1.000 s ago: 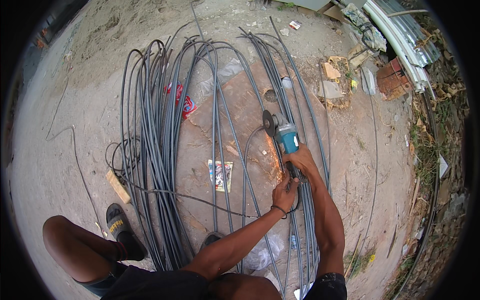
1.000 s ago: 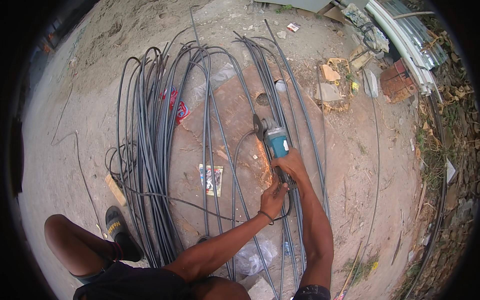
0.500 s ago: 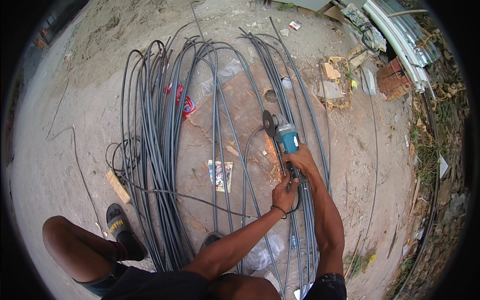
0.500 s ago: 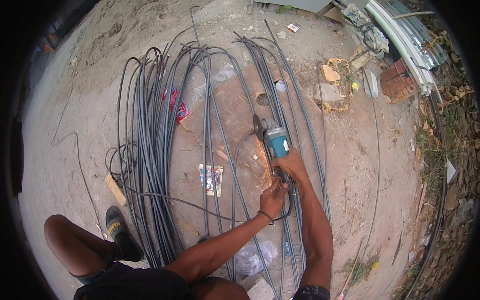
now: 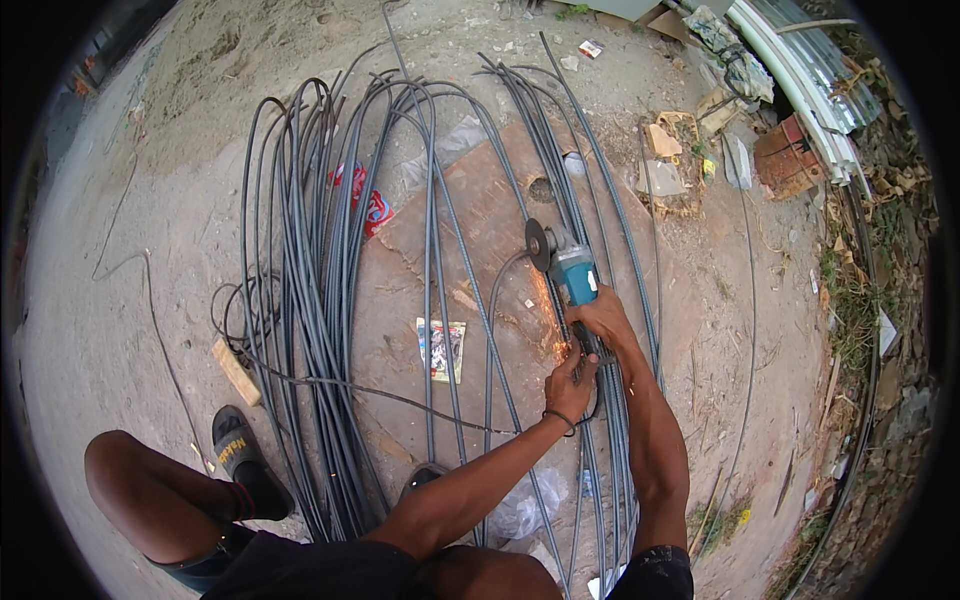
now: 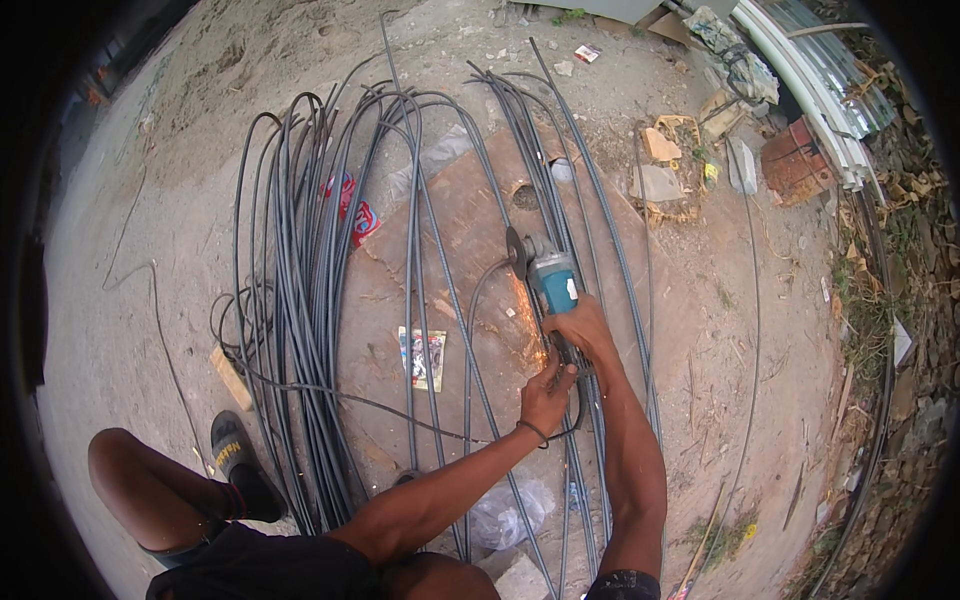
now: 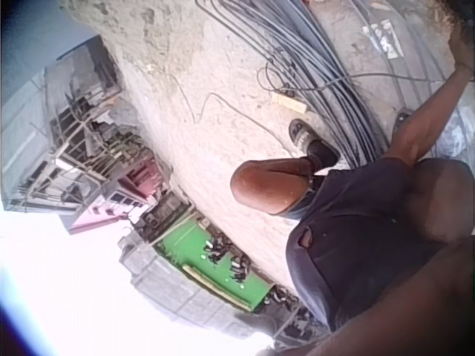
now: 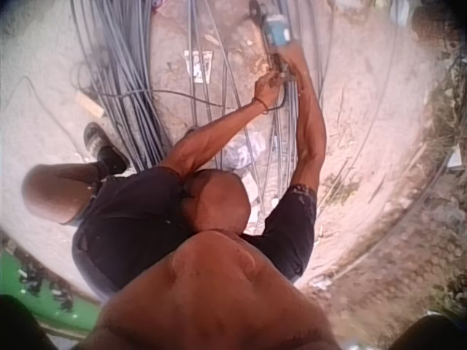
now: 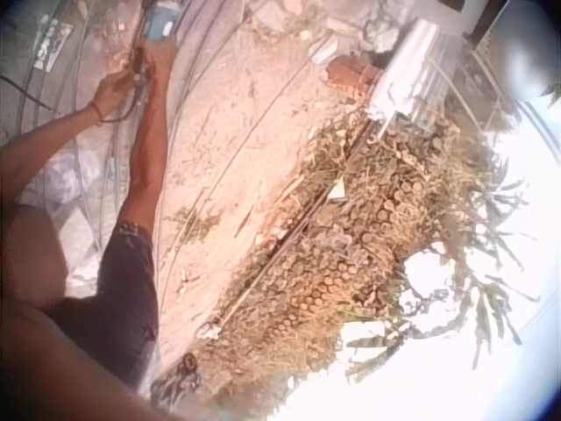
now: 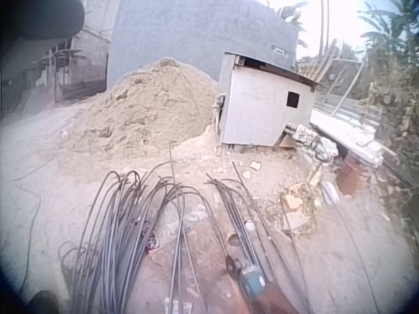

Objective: The person uses an angle grinder to cut through several thin metal rods while crouching on the ground. They hold the grinder with both hands, positioning the blade against a rod until it is severed, then moves to the next rod.

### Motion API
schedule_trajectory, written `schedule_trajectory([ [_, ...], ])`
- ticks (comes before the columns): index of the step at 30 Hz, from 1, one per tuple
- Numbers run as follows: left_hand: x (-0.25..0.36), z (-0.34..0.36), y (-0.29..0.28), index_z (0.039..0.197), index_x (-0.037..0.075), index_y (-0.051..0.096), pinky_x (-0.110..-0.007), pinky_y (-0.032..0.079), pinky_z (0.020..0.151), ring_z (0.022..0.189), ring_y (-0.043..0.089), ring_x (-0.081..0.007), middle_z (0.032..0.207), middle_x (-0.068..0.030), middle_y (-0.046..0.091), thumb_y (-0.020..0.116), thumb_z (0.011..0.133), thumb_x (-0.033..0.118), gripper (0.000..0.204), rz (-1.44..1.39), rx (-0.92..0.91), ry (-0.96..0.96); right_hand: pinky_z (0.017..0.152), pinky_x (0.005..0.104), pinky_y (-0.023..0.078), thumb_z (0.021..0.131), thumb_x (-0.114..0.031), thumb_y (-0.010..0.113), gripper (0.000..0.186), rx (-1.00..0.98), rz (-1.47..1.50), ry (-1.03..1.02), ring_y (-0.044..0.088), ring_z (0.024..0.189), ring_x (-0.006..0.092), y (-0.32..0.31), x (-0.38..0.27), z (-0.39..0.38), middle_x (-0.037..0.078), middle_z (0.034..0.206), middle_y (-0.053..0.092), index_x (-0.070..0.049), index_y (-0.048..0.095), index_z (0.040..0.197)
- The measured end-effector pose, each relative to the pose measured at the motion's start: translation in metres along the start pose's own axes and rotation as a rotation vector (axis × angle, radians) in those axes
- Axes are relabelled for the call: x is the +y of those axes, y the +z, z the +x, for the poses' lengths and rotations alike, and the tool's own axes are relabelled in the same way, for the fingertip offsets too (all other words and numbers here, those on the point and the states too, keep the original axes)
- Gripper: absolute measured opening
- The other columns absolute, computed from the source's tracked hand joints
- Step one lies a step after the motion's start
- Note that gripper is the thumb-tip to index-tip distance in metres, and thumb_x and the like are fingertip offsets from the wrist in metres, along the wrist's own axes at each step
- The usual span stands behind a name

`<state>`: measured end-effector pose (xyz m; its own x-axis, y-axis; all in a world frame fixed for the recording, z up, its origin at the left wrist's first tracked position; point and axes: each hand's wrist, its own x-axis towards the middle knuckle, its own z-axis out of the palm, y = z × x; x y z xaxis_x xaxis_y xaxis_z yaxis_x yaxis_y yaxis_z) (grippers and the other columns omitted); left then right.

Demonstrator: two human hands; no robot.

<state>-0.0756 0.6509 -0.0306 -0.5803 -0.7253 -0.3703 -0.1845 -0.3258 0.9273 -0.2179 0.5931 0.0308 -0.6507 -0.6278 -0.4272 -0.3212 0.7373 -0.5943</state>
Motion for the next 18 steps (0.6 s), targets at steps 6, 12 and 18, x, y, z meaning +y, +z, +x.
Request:
schedule_trajectory([
  [6, 0.0002, -0.0019, 0.0015, 0.148, -0.001, 0.043, -0.026, 0.051, 0.078, 0.087, 0.059, -0.0075, 0.098, -0.0131, 0.071, 0.062, 0.100, 0.032, 0.062, -0.009, -0.019, -0.017, 0.073, 0.0375, 0.054, 0.053, -0.017, 0.079, 0.051, -0.020, -0.004, 0.056, 0.069, 0.079, 0.0311, -0.0053, -0.0063, -0.0066, 0.020, 0.087, 0.070, 0.006, 0.065, 0.096],
  [12, 0.0015, -0.0020, 0.0001, 0.148, 0.002, 0.043, -0.027, 0.050, 0.071, 0.080, 0.057, -0.0066, 0.087, -0.0123, 0.070, 0.062, 0.100, 0.034, 0.061, 0.018, 0.009, 0.016, 0.073, 0.0379, 0.054, 0.053, -0.017, 0.079, 0.050, -0.015, -0.016, 0.030, 0.068, 0.077, 0.0311, -0.0030, -0.0052, -0.0045, 0.020, 0.086, 0.070, 0.006, 0.065, 0.095],
  [18, 0.0057, -0.0032, 0.0000, 0.148, 0.005, 0.044, -0.028, 0.048, 0.065, 0.071, 0.052, -0.0070, 0.078, -0.0105, 0.064, 0.062, 0.099, 0.034, 0.060, 0.017, -0.010, -0.035, 0.073, 0.0375, 0.053, 0.052, -0.018, 0.078, 0.048, -0.010, -0.029, 0.037, 0.068, 0.078, 0.0309, -0.0038, -0.0010, -0.0038, 0.019, 0.084, 0.070, 0.006, 0.066, 0.092],
])
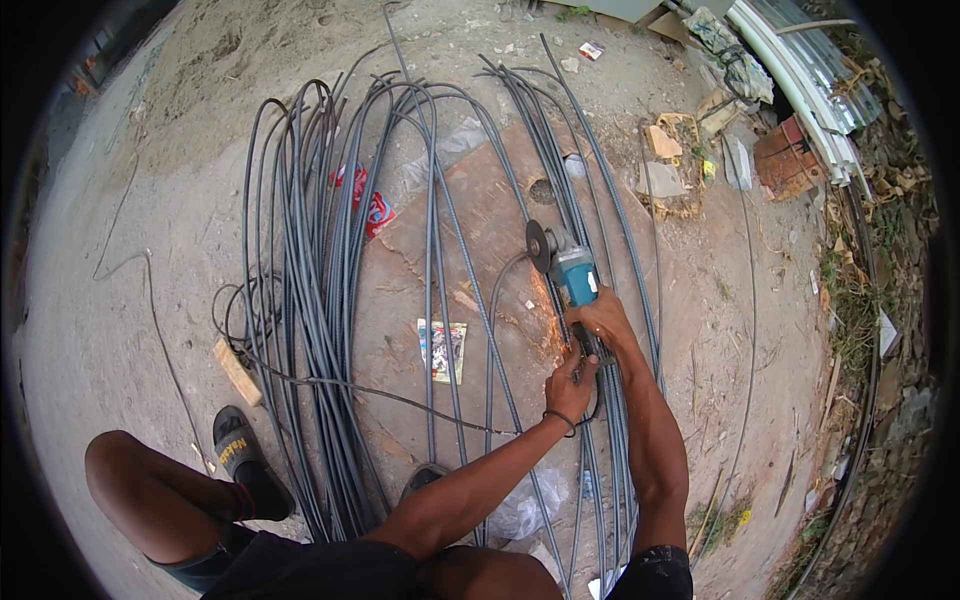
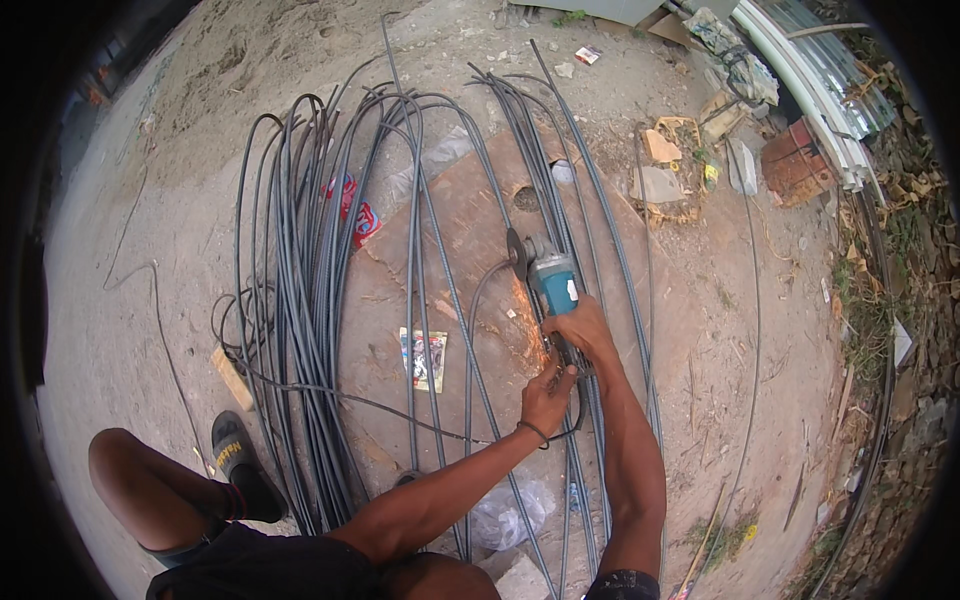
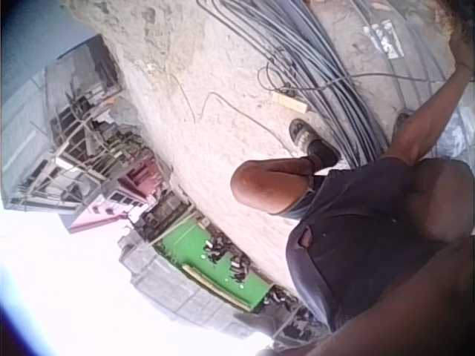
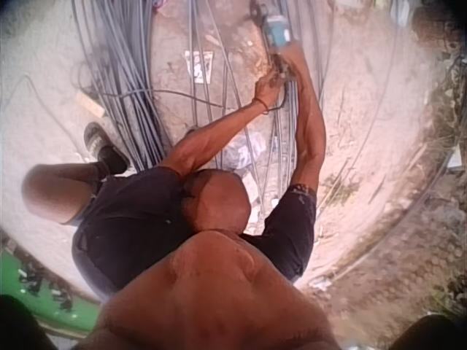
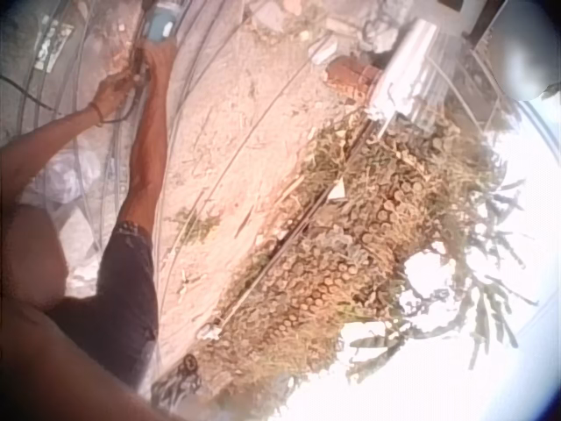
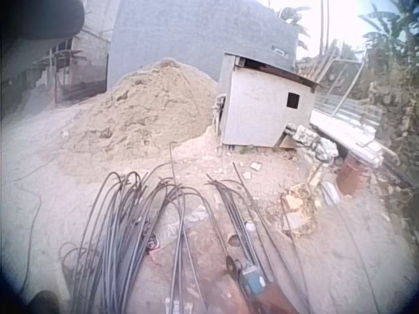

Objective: The person uses an angle grinder to cut through several thin metal rods while crouching on the ground. They hold the grinder with both hands, positioning the blade against a rod until it is severed, then moves to the next rod.

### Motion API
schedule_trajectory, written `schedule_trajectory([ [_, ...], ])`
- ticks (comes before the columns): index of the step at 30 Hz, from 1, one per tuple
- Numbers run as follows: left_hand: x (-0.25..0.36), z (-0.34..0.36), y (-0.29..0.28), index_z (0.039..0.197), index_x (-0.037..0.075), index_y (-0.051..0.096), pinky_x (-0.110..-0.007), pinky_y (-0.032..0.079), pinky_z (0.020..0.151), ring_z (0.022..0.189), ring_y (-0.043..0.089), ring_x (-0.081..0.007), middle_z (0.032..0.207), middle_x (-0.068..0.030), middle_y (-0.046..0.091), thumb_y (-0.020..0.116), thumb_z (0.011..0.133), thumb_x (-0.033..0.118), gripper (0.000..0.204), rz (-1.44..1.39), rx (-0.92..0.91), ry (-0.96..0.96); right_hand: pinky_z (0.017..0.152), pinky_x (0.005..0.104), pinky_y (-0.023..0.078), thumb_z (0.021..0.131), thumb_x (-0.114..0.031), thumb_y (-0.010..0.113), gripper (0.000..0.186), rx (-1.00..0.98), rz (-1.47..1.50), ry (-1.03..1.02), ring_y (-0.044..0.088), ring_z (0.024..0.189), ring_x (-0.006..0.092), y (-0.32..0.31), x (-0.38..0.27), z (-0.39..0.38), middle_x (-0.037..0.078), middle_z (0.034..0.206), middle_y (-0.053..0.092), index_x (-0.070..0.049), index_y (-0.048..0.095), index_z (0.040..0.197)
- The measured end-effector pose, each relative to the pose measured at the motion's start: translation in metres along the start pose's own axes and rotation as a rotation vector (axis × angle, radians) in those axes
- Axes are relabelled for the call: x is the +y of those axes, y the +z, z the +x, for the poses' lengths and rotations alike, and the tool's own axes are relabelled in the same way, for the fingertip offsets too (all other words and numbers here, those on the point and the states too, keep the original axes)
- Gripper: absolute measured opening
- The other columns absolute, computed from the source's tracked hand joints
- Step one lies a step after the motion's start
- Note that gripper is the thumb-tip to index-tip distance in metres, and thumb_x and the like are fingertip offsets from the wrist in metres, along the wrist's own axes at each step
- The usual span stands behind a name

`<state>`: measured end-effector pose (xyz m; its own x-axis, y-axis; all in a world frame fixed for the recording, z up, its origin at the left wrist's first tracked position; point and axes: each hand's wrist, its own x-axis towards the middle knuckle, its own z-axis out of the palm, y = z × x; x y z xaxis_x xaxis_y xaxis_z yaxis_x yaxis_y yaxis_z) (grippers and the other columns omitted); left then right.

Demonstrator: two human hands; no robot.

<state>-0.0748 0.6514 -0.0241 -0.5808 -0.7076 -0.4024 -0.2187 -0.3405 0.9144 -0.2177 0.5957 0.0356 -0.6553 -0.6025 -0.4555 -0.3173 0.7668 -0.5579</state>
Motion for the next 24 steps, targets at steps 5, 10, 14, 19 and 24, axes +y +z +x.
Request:
schedule_trajectory([
  [5, -0.002, 0.001, 0.004, 0.148, 0.005, 0.045, -0.031, 0.051, 0.066, 0.065, 0.060, -0.0130, 0.076, -0.0154, 0.066, 0.063, 0.098, 0.035, 0.061, 0.083, 0.025, 0.026, 0.073, 0.0383, 0.053, 0.053, -0.020, 0.079, 0.046, 0.027, 0.026, -0.024, 0.068, 0.076, 0.0313, 0.002, 0.008, 0.004, 0.018, 0.081, 0.069, 0.006, 0.067, 0.089],
  [10, 0.021, -0.015, -0.003, 0.111, 0.001, 0.072, -0.038, 0.055, 0.069, 0.071, 0.071, -0.0351, 0.077, -0.0196, 0.071, 0.066, 0.094, 0.031, 0.035, 0.261, 0.226, 0.073, 0.071, 0.0374, 0.052, 0.054, -0.018, 0.080, 0.044, 0.047, 0.069, -0.049, 0.066, 0.074, 0.0289, 0.010, 0.007, 0.001, 0.016, 0.080, 0.069, 0.006, 0.067, 0.088],
  [14, 0.031, -0.045, -0.030, 0.078, 0.000, 0.069, -0.038, 0.051, 0.061, 0.061, 0.067, -0.0320, 0.064, -0.0167, 0.065, 0.067, 0.090, 0.026, 0.028, 0.155, 0.222, 0.103, 0.068, 0.0351, 0.050, 0.054, -0.014, 0.079, 0.041, 0.028, 0.292, -0.047, 0.063, 0.072, 0.0240, 0.007, 0.009, 0.003, 0.010, 0.079, 0.067, 0.003, 0.066, 0.089],
  [19, 0.036, -0.041, -0.084, 0.063, 0.000, 0.049, -0.040, 0.040, 0.051, 0.047, 0.049, -0.0261, 0.054, -0.0164, 0.046, 0.065, 0.074, 0.008, 0.021, 0.261, 0.192, 0.177, 0.069, 0.0340, 0.049, 0.054, -0.015, 0.079, 0.043, 0.054, 0.399, -0.055, 0.062, 0.074, 0.0223, -0.010, -0.006, -0.002, 0.010, 0.081, 0.066, 0.002, 0.065, 0.092],
  [24, 0.031, -0.025, -0.101, 0.073, 0.003, 0.055, -0.038, 0.042, 0.053, 0.049, 0.051, -0.0227, 0.061, -0.0110, 0.057, 0.068, 0.075, 0.008, 0.013, 0.345, 0.179, 0.207, 0.075, 0.0368, 0.052, 0.053, -0.021, 0.080, 0.052, 0.090, 0.187, -0.033, 0.067, 0.082, 0.0307, -0.017, -0.013, -0.010, 0.018, 0.089, 0.070, 0.005, 0.067, 0.097],
])
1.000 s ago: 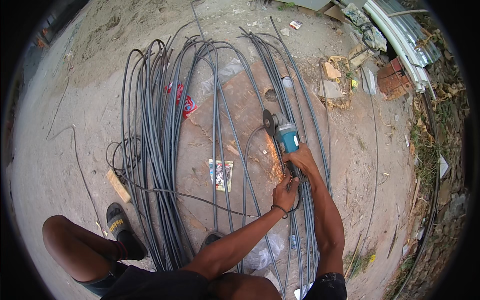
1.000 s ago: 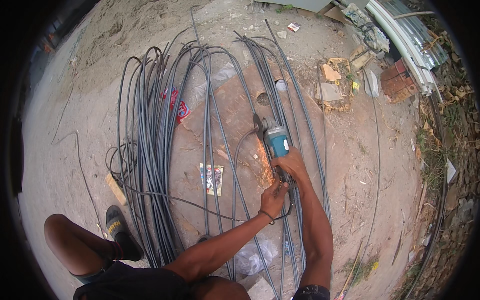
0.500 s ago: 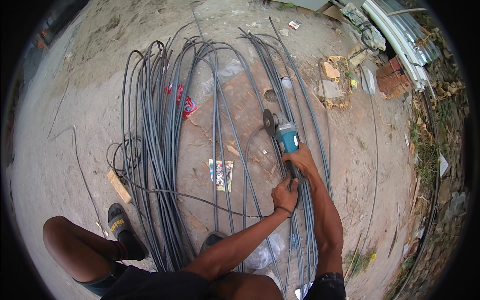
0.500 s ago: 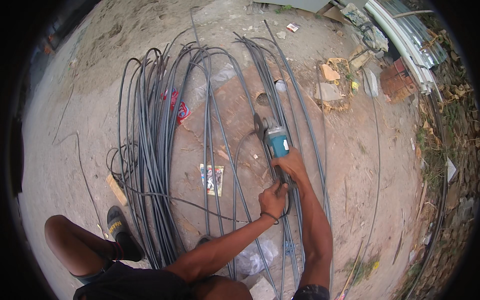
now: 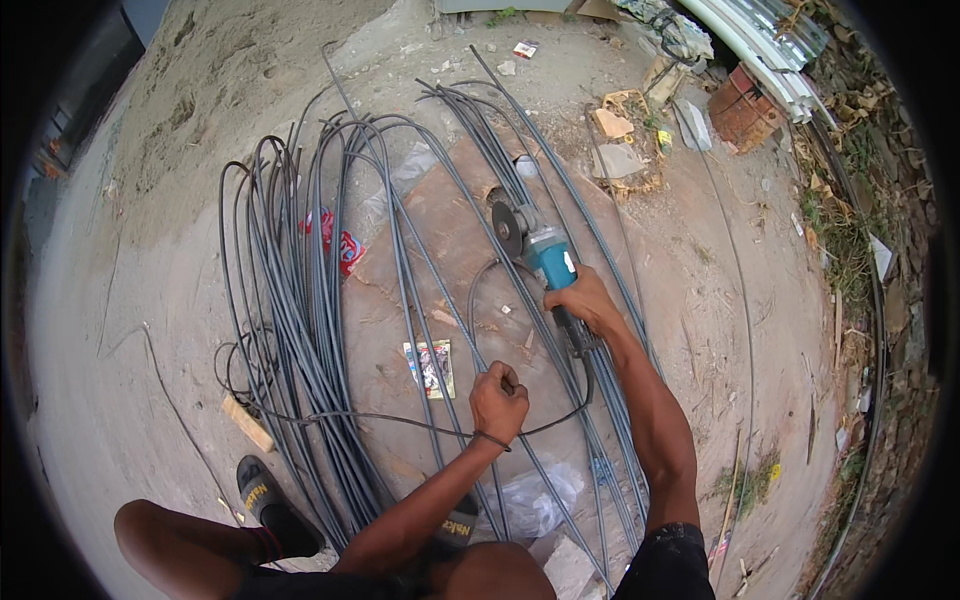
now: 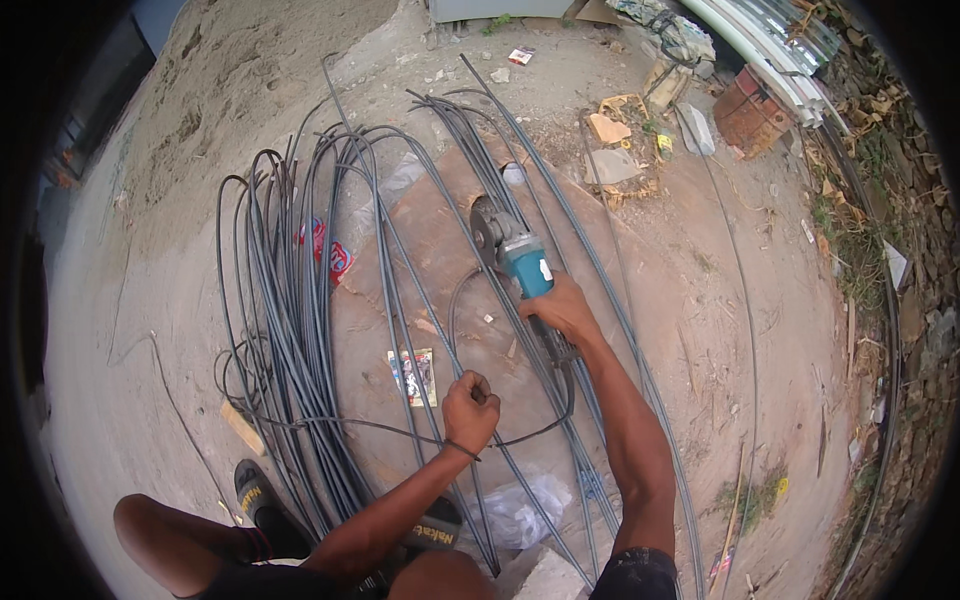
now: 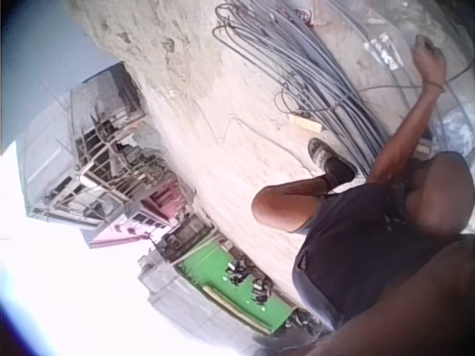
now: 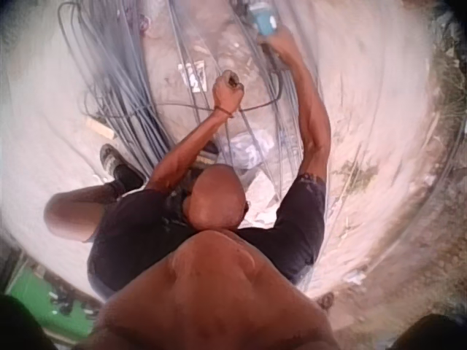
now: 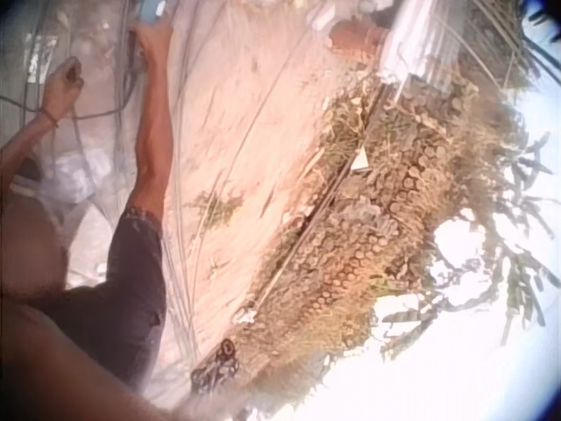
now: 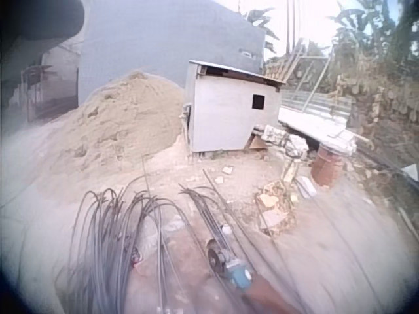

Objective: The person uses an angle grinder to cut through several thin metal rods while crouching on the ground. They hold the grinder with both hands, positioning the blade against a rod until it is severed, then moves to the next rod.

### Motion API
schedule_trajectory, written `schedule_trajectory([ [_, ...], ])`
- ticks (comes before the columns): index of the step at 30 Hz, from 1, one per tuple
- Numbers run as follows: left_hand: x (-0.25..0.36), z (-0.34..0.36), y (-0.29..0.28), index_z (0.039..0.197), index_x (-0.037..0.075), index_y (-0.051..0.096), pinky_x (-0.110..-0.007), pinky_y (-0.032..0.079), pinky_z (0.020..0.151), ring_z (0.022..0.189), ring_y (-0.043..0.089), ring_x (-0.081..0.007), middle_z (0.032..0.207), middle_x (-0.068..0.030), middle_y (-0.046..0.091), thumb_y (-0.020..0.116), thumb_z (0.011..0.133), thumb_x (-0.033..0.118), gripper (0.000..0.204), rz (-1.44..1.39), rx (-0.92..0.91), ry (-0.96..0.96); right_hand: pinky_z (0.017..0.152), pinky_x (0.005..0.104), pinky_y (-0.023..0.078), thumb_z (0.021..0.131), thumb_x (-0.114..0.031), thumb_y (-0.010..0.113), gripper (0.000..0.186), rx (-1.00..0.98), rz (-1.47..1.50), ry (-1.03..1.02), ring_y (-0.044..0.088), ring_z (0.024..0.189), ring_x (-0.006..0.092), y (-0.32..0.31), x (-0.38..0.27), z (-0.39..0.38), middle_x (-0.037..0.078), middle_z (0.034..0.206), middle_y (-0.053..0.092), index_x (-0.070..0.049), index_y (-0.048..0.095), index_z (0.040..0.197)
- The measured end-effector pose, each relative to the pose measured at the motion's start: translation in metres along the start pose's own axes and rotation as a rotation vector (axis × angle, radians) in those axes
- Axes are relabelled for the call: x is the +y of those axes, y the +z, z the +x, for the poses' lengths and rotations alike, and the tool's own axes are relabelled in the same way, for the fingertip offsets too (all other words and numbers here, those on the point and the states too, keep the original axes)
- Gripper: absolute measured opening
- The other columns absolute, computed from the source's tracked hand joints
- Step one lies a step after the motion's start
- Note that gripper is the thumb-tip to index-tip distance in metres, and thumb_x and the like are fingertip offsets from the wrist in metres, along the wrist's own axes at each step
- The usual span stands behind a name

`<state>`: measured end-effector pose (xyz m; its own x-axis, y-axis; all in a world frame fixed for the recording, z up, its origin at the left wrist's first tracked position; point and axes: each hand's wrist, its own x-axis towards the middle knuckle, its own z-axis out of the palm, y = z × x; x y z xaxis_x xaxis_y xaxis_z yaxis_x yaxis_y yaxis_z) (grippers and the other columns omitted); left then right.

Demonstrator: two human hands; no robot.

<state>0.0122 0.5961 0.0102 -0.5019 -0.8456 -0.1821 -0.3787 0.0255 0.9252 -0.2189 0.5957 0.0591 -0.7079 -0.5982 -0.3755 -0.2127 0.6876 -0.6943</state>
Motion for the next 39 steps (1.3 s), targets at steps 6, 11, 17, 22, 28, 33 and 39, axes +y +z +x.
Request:
schedule_trajectory([
  [6, -0.007, 0.003, 0.028, 0.117, 0.001, 0.068, -0.032, 0.050, 0.055, 0.068, 0.068, -0.0179, 0.099, -0.0109, 0.074, 0.072, 0.090, 0.028, 0.038, -0.082, -0.120, 0.075, 0.082, 0.0403, 0.054, 0.052, -0.026, 0.081, 0.062, -0.007, -0.121, 0.091, 0.069, 0.095, 0.0379, 0.013, 0.013, -0.001, 0.027, 0.100, 0.070, 0.008, 0.068, 0.101],
  [11, 0.015, 0.013, 0.048, 0.150, 0.000, 0.040, -0.025, 0.054, 0.051, 0.075, 0.072, -0.0176, 0.123, -0.0193, 0.067, 0.068, 0.096, 0.037, 0.071, -0.216, -0.389, -0.108, 0.085, 0.0419, 0.053, 0.051, -0.028, 0.081, 0.066, -0.022, -0.118, 0.089, 0.069, 0.098, 0.0405, 0.021, 0.027, 0.006, 0.029, 0.102, 0.069, 0.008, 0.067, 0.104],
  [17, 0.004, 0.021, 0.063, 0.146, -0.002, 0.044, -0.029, 0.058, 0.058, 0.078, 0.073, -0.0191, 0.119, -0.0198, 0.069, 0.065, 0.097, 0.032, 0.063, -0.243, -0.342, -0.022, 0.087, 0.0421, 0.053, 0.051, -0.028, 0.081, 0.070, 0.026, -0.174, 0.073, 0.067, 0.102, 0.0422, 0.027, 0.019, 0.001, 0.030, 0.107, 0.068, 0.010, 0.065, 0.108],
  [22, 0.010, 0.019, 0.062, 0.140, -0.007, 0.050, -0.031, 0.058, 0.065, 0.086, 0.074, -0.0236, 0.116, -0.0220, 0.069, 0.066, 0.096, 0.030, 0.059, -0.156, -0.352, 0.009, 0.087, 0.0424, 0.053, 0.052, -0.027, 0.081, 0.070, -0.002, -0.151, 0.100, 0.067, 0.102, 0.0428, 0.022, 0.016, -0.001, 0.030, 0.108, 0.068, 0.010, 0.064, 0.109],
  [28, 0.019, 0.020, 0.060, 0.136, -0.011, 0.051, -0.033, 0.058, 0.072, 0.091, 0.073, -0.0283, 0.111, -0.0250, 0.068, 0.067, 0.095, 0.029, 0.059, -0.114, -0.332, 0.031, 0.087, 0.0428, 0.053, 0.052, -0.028, 0.081, 0.069, 0.006, -0.171, 0.091, 0.068, 0.101, 0.0421, 0.022, 0.018, 0.000, 0.030, 0.106, 0.069, 0.009, 0.065, 0.107],
  [33, 0.014, 0.020, 0.064, 0.134, -0.011, 0.053, -0.033, 0.058, 0.073, 0.091, 0.072, -0.0268, 0.109, -0.0241, 0.065, 0.068, 0.095, 0.028, 0.057, -0.065, -0.313, 0.036, 0.087, 0.0431, 0.053, 0.052, -0.029, 0.081, 0.067, 0.033, -0.198, 0.102, 0.068, 0.101, 0.0420, 0.024, 0.017, -0.002, 0.030, 0.105, 0.069, 0.008, 0.067, 0.105],
  [39, 0.014, 0.014, 0.070, 0.120, -0.005, 0.063, -0.043, 0.054, 0.074, 0.086, 0.067, -0.0333, 0.095, -0.0228, 0.063, 0.068, 0.092, 0.029, 0.045, -0.183, -0.174, 0.065, 0.087, 0.0432, 0.053, 0.052, -0.029, 0.081, 0.068, -0.012, -0.228, 0.111, 0.067, 0.102, 0.0422, 0.022, 0.008, 0.000, 0.029, 0.107, 0.069, 0.007, 0.066, 0.107],
])
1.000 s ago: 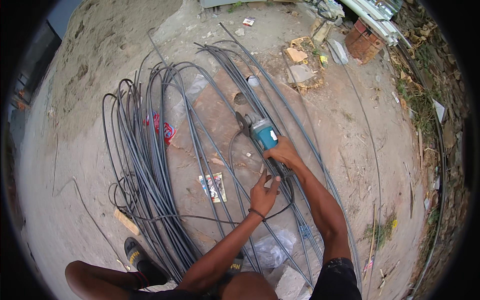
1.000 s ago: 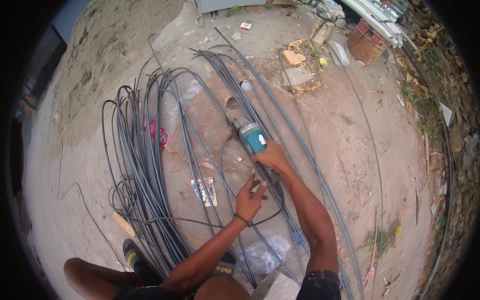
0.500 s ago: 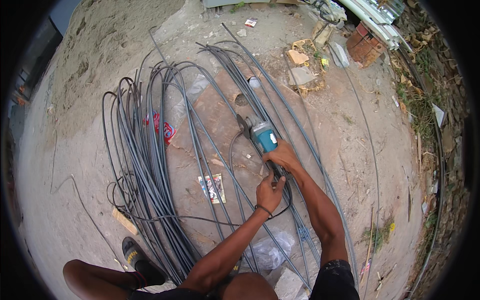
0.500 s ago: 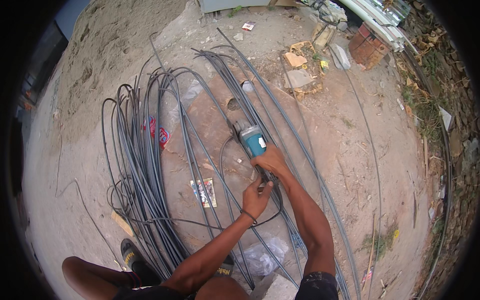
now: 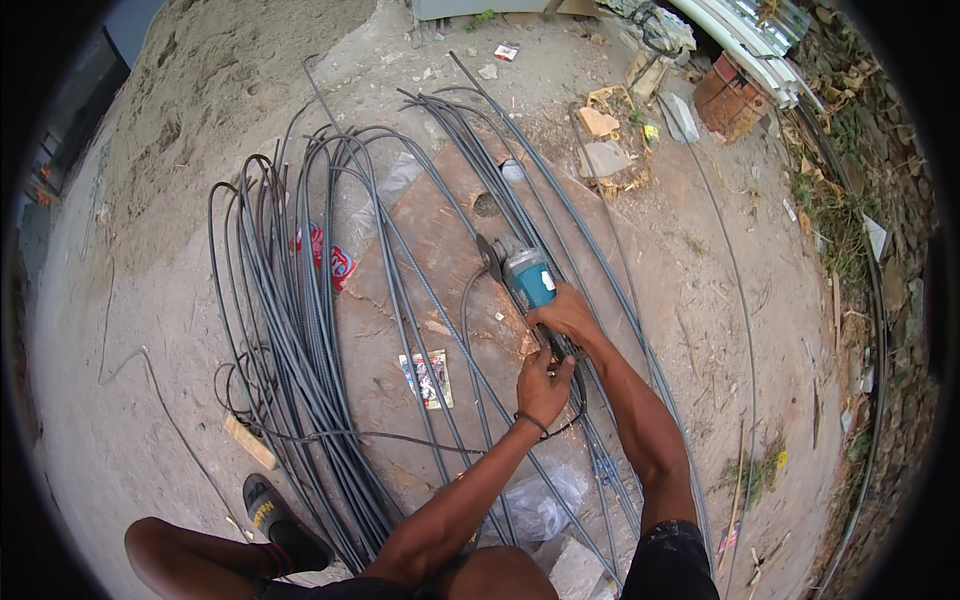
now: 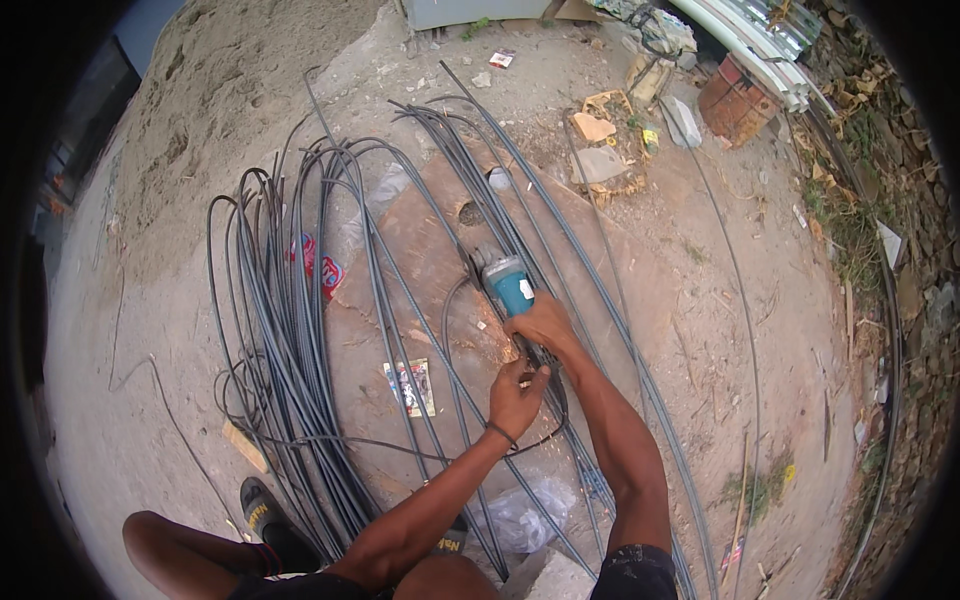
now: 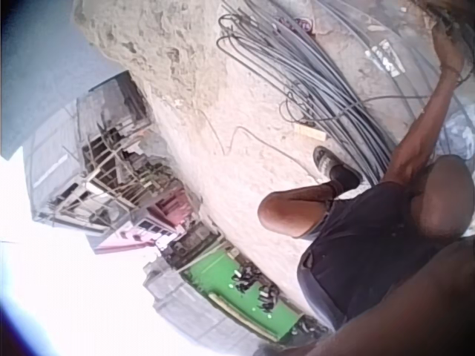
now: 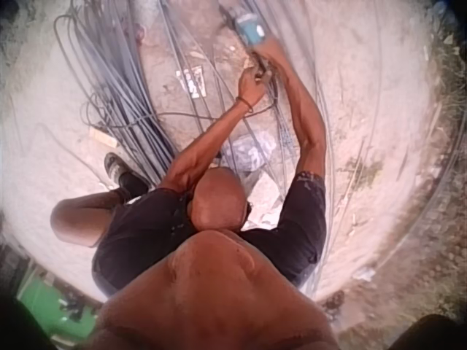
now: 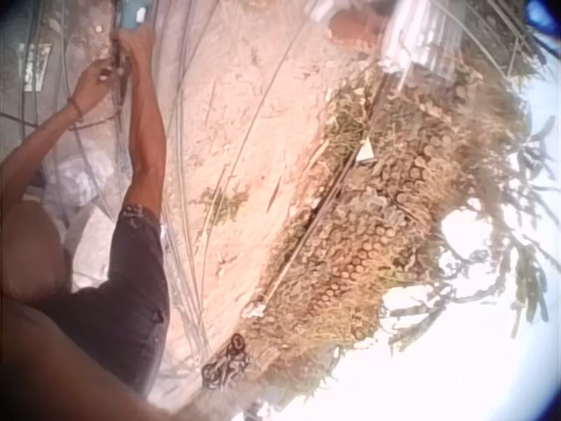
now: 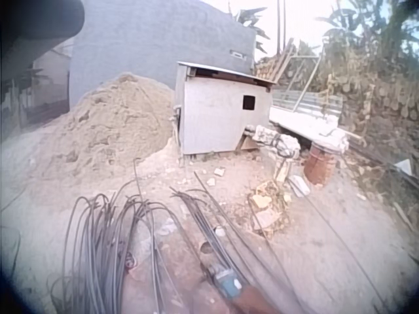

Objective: The person uses an angle grinder to cut through several thin metal rods while crouching on the ground. They hold the grinder with both hands, positioning the blade against a rod until it is severed, then moves to the next rod.

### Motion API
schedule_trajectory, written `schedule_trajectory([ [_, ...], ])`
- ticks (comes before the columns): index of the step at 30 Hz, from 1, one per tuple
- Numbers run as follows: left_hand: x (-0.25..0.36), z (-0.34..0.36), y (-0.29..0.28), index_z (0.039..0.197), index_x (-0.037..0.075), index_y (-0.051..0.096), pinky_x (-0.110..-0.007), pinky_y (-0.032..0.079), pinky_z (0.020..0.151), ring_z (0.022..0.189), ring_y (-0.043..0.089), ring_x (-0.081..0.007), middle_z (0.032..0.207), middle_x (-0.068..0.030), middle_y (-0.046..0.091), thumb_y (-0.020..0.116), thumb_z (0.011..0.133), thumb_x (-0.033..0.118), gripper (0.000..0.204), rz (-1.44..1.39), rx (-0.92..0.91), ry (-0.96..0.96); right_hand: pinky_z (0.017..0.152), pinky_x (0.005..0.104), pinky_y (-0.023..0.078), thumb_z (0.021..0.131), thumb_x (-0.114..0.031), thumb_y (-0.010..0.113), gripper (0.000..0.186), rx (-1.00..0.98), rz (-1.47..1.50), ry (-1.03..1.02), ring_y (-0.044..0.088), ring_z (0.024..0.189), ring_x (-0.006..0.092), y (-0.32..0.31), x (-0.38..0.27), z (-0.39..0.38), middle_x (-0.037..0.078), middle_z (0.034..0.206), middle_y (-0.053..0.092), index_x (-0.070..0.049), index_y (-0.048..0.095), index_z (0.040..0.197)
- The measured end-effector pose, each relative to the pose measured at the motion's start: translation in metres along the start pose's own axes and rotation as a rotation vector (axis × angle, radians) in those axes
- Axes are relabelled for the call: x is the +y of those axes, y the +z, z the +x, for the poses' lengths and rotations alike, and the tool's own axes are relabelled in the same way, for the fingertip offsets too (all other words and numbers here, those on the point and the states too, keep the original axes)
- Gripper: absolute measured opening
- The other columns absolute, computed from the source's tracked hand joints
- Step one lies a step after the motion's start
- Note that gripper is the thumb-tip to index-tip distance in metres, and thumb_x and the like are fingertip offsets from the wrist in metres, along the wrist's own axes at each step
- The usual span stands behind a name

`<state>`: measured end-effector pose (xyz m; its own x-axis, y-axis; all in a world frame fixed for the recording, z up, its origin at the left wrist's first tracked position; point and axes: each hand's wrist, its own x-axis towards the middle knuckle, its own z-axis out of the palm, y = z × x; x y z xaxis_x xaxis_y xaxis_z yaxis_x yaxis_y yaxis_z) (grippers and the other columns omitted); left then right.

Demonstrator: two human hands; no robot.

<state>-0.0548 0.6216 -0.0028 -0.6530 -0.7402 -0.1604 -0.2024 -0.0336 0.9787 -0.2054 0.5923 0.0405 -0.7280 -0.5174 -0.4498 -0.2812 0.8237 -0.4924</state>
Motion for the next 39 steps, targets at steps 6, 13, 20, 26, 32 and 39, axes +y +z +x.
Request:
schedule_trajectory([
  [6, 0.004, 0.007, -0.010, 0.117, -0.007, 0.061, -0.034, 0.058, 0.072, 0.090, 0.070, -0.0272, 0.102, -0.0229, 0.063, 0.069, 0.093, 0.025, 0.042, 0.212, -0.152, 0.030, 0.085, 0.0434, 0.054, 0.052, -0.027, 0.080, 0.068, -0.014, -0.009, 0.029, 0.067, 0.102, 0.0417, 0.001, 0.002, 0.006, 0.030, 0.106, 0.069, 0.008, 0.065, 0.107],
  [13, 0.003, -0.002, -0.001, 0.113, -0.005, 0.065, -0.045, 0.052, 0.076, 0.083, 0.064, -0.0368, 0.092, -0.0226, 0.062, 0.068, 0.091, 0.031, 0.042, 0.048, -0.050, -0.014, 0.084, 0.0427, 0.054, 0.051, -0.027, 0.081, 0.066, -0.005, 0.032, -0.007, 0.068, 0.100, 0.0418, 0.005, 0.009, 0.004, 0.030, 0.104, 0.069, 0.010, 0.065, 0.104],
  [20, -0.001, -0.006, 0.005, 0.112, -0.010, 0.062, -0.036, 0.057, 0.069, 0.083, 0.068, -0.0311, 0.095, -0.0245, 0.062, 0.070, 0.091, 0.026, 0.042, 0.146, -0.059, 0.027, 0.085, 0.0433, 0.054, 0.050, -0.028, 0.082, 0.066, -0.006, 0.029, -0.035, 0.068, 0.100, 0.0420, 0.009, 0.021, 0.004, 0.030, 0.104, 0.069, 0.009, 0.067, 0.102],
  [26, -0.003, -0.005, 0.005, 0.125, -0.015, 0.058, -0.044, 0.051, 0.081, 0.092, 0.062, -0.0384, 0.099, -0.0269, 0.061, 0.069, 0.089, 0.032, 0.060, 0.120, -0.110, 0.012, 0.087, 0.0426, 0.054, 0.049, -0.029, 0.082, 0.070, -0.015, 0.013, -0.019, 0.068, 0.102, 0.0419, 0.009, 0.020, 0.006, 0.030, 0.106, 0.069, 0.010, 0.066, 0.105],
  [32, 0.004, -0.008, 0.009, 0.119, -0.012, 0.061, -0.038, 0.057, 0.073, 0.086, 0.067, -0.0335, 0.098, -0.0252, 0.060, 0.072, 0.089, 0.027, 0.050, 0.168, -0.054, 0.053, 0.086, 0.0425, 0.054, 0.049, -0.029, 0.082, 0.070, -0.024, -0.004, 0.002, 0.068, 0.101, 0.0417, 0.005, 0.022, 0.004, 0.029, 0.106, 0.069, 0.009, 0.066, 0.105],
  [39, -0.001, -0.008, 0.011, 0.121, -0.012, 0.059, -0.037, 0.058, 0.075, 0.089, 0.067, -0.0331, 0.101, -0.0254, 0.059, 0.072, 0.089, 0.027, 0.053, 0.153, -0.045, 0.053, 0.085, 0.0424, 0.054, 0.049, -0.028, 0.082, 0.067, -0.016, 0.013, -0.014, 0.068, 0.100, 0.0415, 0.007, 0.022, 0.004, 0.028, 0.104, 0.069, 0.008, 0.067, 0.104],
])
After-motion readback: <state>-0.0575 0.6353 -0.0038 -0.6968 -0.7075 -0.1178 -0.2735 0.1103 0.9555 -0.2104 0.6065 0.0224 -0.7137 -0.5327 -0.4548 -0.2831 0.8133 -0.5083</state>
